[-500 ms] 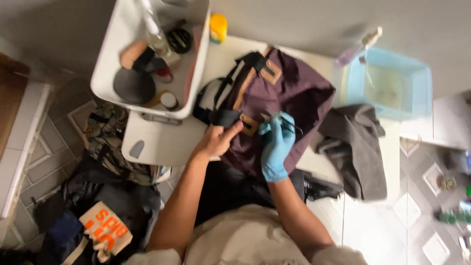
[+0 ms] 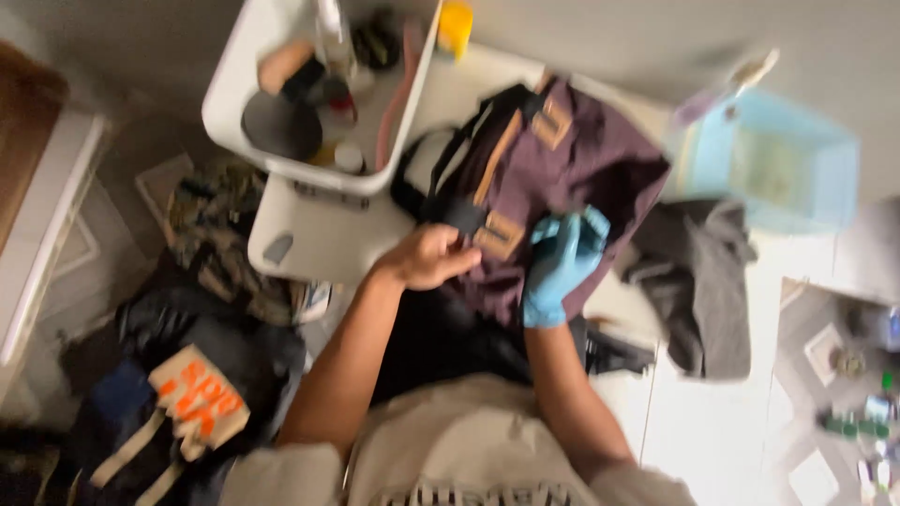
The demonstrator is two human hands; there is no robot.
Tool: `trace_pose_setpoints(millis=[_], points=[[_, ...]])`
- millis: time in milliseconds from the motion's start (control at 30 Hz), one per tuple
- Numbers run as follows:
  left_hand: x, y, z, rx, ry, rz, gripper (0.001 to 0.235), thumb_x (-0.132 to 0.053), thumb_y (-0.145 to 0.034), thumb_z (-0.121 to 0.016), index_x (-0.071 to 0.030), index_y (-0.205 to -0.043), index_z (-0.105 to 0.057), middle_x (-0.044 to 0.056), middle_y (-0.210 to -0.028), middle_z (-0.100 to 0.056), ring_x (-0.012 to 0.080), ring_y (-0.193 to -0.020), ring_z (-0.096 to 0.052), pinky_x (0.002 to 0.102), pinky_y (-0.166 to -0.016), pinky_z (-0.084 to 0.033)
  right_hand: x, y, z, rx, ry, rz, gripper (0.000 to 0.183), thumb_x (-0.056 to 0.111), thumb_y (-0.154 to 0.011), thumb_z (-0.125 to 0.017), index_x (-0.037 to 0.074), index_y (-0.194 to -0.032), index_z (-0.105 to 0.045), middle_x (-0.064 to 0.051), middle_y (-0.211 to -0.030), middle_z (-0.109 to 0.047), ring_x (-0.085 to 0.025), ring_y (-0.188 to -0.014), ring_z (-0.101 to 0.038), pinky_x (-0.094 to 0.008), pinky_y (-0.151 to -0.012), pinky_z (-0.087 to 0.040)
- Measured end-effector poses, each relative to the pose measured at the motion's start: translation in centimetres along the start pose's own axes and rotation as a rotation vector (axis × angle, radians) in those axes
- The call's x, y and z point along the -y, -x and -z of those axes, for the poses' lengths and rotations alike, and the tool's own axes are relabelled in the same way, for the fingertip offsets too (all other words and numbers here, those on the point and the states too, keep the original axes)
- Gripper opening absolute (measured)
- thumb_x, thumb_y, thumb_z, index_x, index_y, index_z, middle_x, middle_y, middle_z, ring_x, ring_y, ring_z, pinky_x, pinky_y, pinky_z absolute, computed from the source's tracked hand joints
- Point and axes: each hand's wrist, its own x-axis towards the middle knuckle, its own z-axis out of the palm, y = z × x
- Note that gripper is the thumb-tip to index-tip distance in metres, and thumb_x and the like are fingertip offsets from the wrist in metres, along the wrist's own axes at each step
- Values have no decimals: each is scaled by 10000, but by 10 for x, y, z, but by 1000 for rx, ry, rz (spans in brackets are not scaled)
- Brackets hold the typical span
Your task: The person uses a pair of tweezers to clean the leather patches and metal hardware on a purple bag. They meticulously pick at the edges and crevices of the leather tabs while holding the bag steady with their other hand.
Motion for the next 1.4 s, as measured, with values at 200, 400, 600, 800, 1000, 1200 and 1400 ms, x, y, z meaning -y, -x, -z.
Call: trace_pose_setpoints(millis=[200, 400, 600, 800, 1000, 1200, 1400], points=[[-60, 9, -28, -286, 78, -74, 302, -246, -906, -815, 0, -791, -683, 22, -575, -498, 99, -616, -499, 282, -562, -433, 34, 12, 0, -48, -67, 97, 214, 22, -978, -667, 33, -1112, -501, -183, -732, -611, -254, -490, -609, -331, -493, -523], [25, 2, -32, -486, -36, -86, 235, -278, -1015, -702, -64, -953, -627, 62, -838, -586, 127, -826, -528, 299, -761, -412, 36, -9, 10, -28, -85, 120, 190, 14, -985, -674, 41, -1110, -533, -171, -851, -615, -253, -525, -625, -332, -493, -524], [42, -9, -18, -304, 83, -173, 287, -197, -1030, -639, 6, -1226, -688, 127, -1112, -703, 166, -1106, -625, 399, -978, -512, 29, -20, 5, -81, -120, -101, 99, 48, -1005, -631, 81, -1079, -574, -111, -802, -658, -180, -516, -623, -284, -492, -512], [31, 9, -26, -52, 283, -218, 191, -62, -1015, -590, 79, -1089, -695, 93, -903, -653, 114, -951, -571, 388, -868, -535, 26, -23, 5, -83, -114, -194, 76, 104, -1008, -636, 99, -1056, -578, -93, -748, -643, -188, -517, -618, -289, -483, -490], [4, 12, -35, -37, 383, -195, 137, -39, -993, -633, 68, -965, -715, 74, -766, -646, 121, -785, -593, 339, -776, -545, 48, -21, -15, -117, -127, -242, 158, 172, -988, -655, 60, -881, -623, -110, -598, -604, -190, -465, -574, -276, -475, -436], [-14, 6, -40, -230, 286, -183, 246, -127, -927, -767, 87, -1013, -682, 134, -757, -662, 177, -745, -653, 373, -724, -567, 51, -15, -14, -89, -85, -144, 192, 183, -1051, -580, 28, -945, -619, -113, -606, -530, -212, -487, -525, -276, -517, -447], [-40, 16, -39, -562, -12, -55, 285, -189, -943, -787, -38, -725, -684, 27, -492, -541, 69, -466, -509, 202, -438, -402, 40, -16, 1, -17, -81, -100, 127, 108, -1081, -530, -4, -1129, -568, -105, -667, -502, -198, -531, -508, -297, -562, -468]])
